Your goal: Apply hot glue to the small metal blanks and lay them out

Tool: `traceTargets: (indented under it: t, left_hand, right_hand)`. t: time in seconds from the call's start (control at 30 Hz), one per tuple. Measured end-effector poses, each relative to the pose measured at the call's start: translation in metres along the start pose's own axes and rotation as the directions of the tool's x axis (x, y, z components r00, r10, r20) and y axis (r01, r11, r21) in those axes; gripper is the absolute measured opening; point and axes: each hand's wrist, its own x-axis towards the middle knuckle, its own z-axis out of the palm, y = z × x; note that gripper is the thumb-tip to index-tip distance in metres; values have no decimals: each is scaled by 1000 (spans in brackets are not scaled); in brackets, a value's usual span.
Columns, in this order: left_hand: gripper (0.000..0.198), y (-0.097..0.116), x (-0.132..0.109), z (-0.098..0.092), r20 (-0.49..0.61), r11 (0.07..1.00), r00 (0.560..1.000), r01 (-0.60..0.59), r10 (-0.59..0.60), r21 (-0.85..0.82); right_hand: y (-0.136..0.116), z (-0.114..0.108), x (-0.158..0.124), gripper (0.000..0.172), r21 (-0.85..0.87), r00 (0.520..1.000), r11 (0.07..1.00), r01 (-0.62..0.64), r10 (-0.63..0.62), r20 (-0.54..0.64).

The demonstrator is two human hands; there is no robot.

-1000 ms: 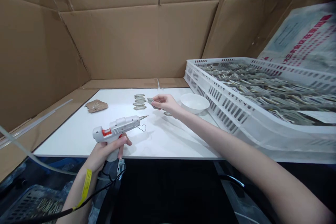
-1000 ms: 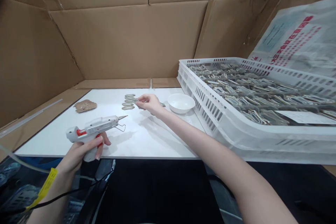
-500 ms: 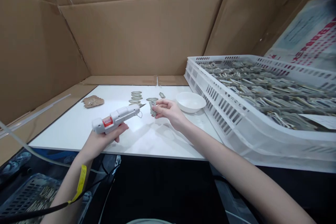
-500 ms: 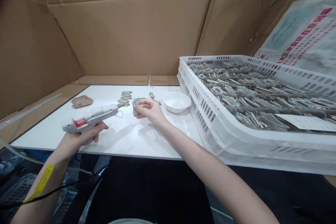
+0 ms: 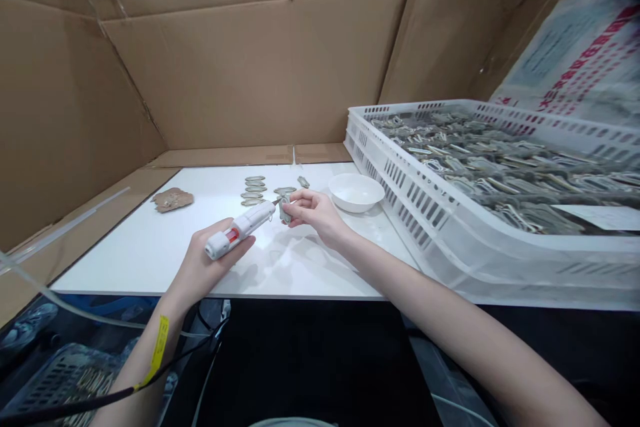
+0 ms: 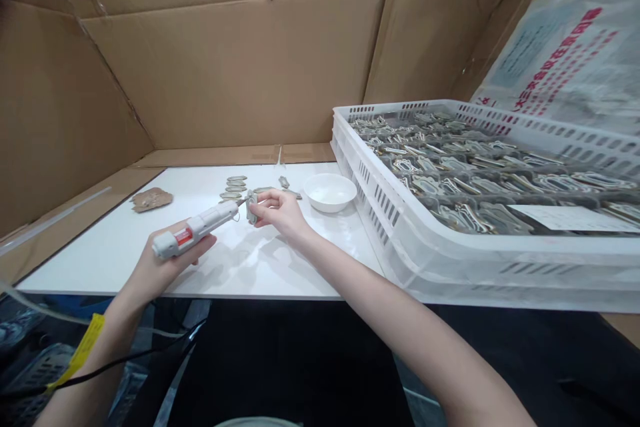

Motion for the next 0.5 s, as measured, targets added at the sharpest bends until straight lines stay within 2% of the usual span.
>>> traceTargets:
  t: [0.5]
  left_hand:
    - [35,-1,4,4,0,988,991,-133,133,82]
  right_hand:
    - [0,0,1,38,13,1000,1000,22,-22,1]
